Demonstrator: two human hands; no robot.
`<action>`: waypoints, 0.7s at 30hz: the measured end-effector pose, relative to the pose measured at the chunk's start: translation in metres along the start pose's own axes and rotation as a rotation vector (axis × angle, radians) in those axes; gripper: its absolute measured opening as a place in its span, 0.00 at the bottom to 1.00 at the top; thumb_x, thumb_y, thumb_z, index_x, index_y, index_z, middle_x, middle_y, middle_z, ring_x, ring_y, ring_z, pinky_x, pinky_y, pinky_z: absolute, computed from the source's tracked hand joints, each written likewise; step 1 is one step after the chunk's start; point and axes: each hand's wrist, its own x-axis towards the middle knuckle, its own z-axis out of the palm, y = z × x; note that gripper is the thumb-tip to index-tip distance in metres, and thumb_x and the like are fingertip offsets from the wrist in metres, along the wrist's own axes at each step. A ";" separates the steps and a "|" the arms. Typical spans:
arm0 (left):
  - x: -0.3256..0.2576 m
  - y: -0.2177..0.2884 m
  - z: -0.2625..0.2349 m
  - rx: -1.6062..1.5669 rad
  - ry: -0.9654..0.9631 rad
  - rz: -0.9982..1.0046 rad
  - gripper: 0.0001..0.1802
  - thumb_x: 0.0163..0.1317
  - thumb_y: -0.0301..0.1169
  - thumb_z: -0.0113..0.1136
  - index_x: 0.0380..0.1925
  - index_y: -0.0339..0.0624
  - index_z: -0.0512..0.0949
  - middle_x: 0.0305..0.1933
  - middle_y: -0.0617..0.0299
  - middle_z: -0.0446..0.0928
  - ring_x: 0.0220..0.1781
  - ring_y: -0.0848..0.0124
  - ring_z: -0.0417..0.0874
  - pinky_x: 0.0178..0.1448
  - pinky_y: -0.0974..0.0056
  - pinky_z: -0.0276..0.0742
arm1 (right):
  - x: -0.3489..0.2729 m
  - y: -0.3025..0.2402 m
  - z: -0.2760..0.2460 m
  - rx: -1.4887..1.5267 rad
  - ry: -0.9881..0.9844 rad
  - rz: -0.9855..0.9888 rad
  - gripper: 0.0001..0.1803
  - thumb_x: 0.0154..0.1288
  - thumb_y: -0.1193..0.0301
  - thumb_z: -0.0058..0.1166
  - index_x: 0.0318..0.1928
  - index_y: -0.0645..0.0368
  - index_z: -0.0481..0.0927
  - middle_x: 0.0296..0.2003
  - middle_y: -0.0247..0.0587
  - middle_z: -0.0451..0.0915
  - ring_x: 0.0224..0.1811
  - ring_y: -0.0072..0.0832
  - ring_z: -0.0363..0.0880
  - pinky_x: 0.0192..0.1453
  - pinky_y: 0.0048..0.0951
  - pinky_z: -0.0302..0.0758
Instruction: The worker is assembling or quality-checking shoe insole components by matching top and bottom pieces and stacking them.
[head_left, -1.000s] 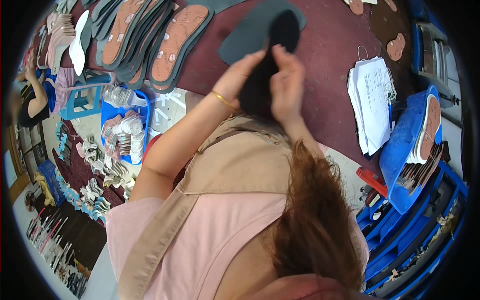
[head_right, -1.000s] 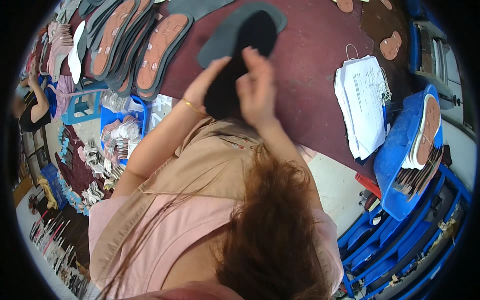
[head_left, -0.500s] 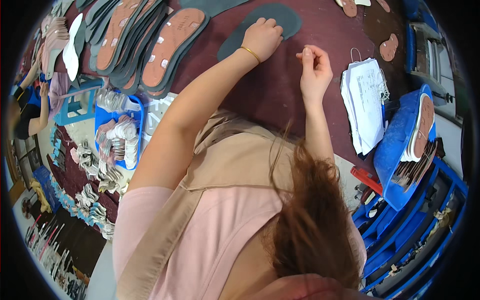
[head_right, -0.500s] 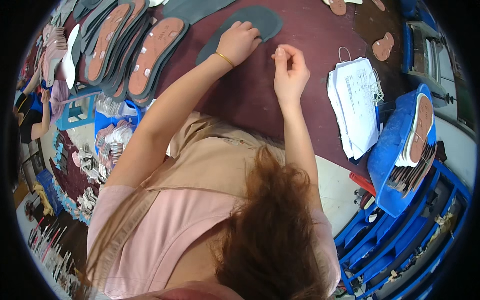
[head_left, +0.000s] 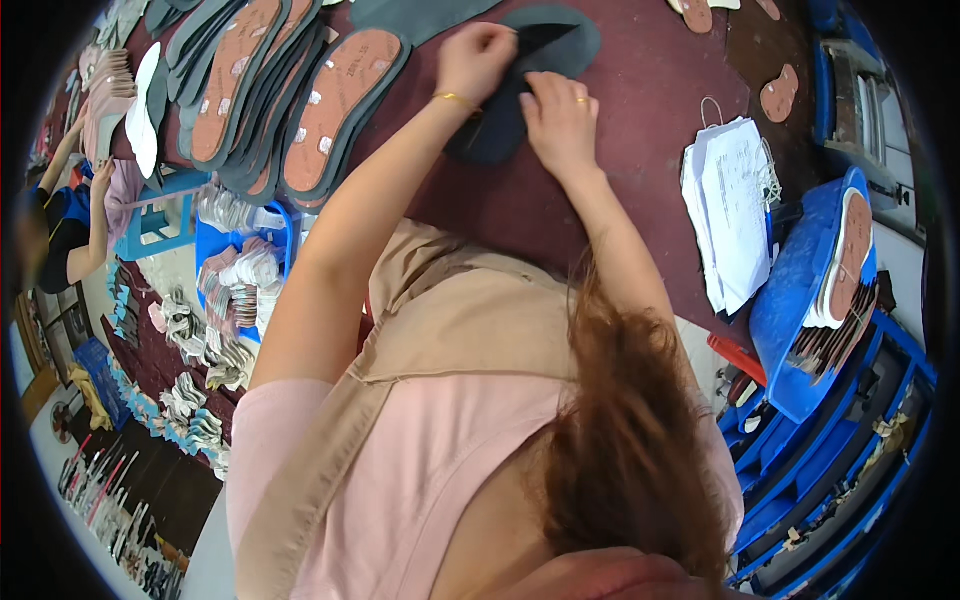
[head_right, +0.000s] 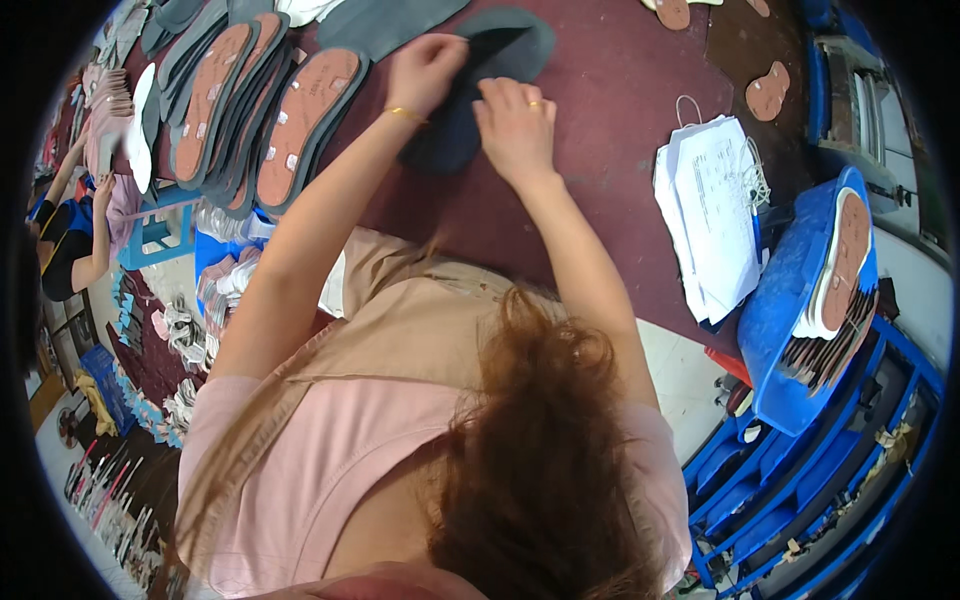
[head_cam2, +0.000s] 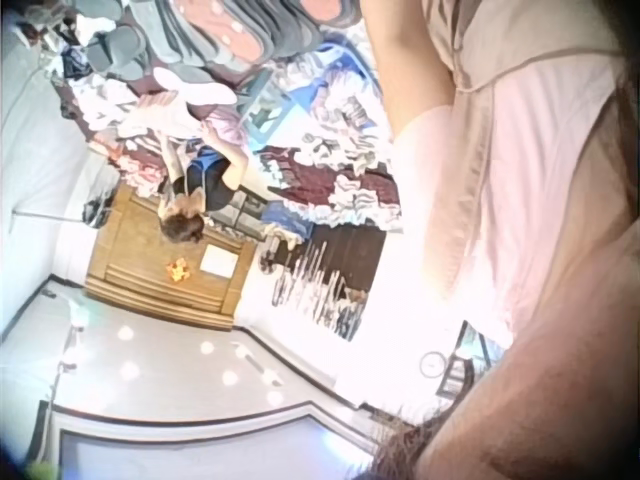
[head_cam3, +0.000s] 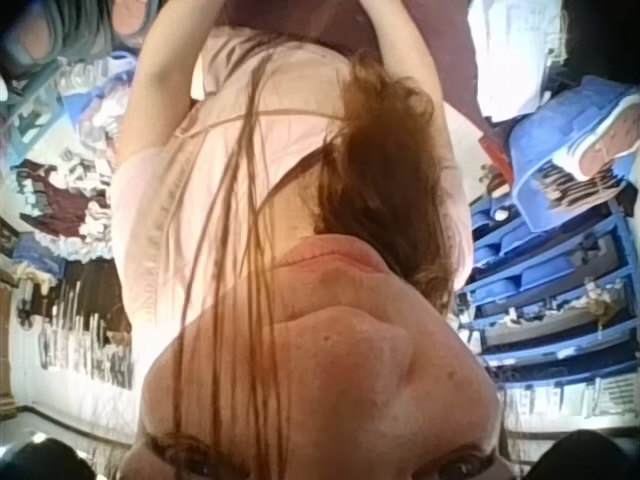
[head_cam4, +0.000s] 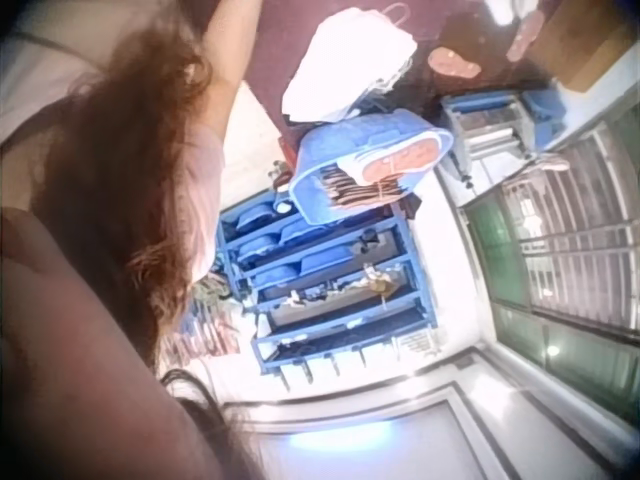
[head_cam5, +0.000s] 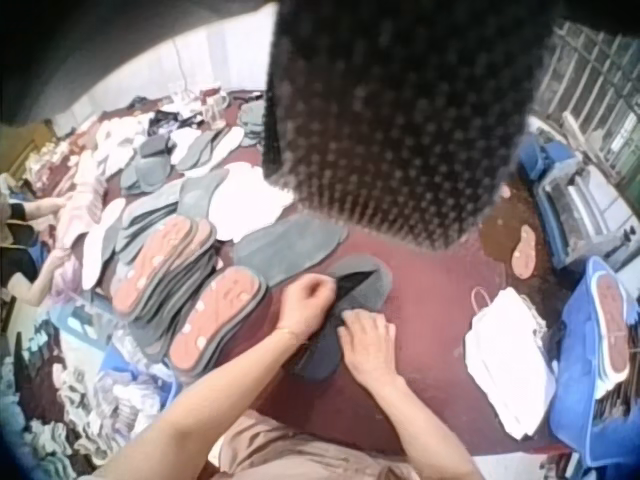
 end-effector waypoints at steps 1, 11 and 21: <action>0.007 -0.010 -0.018 -0.117 0.154 -0.022 0.10 0.56 0.36 0.64 0.29 0.41 0.83 0.27 0.59 0.81 0.29 0.67 0.82 0.37 0.65 0.78 | 0.002 -0.008 0.000 -0.112 -0.017 -0.040 0.14 0.62 0.61 0.56 0.48 0.48 0.78 0.44 0.34 0.77 0.47 0.34 0.73 0.47 0.40 0.65; -0.042 0.124 -0.116 0.540 -0.089 0.656 0.07 0.55 0.27 0.60 0.35 0.43 0.78 0.35 0.59 0.78 0.40 0.67 0.79 0.47 0.64 0.75 | 0.091 0.063 -0.014 0.419 0.178 0.329 0.17 0.56 0.56 0.56 0.27 0.58 0.84 0.32 0.45 0.83 0.38 0.52 0.79 0.45 0.48 0.73; -0.141 0.050 0.006 0.228 -0.976 0.630 0.14 0.56 0.38 0.62 0.41 0.46 0.81 0.53 0.63 0.74 0.58 0.66 0.71 0.59 0.61 0.66 | 0.157 0.268 -0.036 -0.029 0.270 0.888 0.45 0.44 0.47 0.71 0.54 0.68 0.71 0.52 0.54 0.72 0.56 0.41 0.72 0.58 0.43 0.70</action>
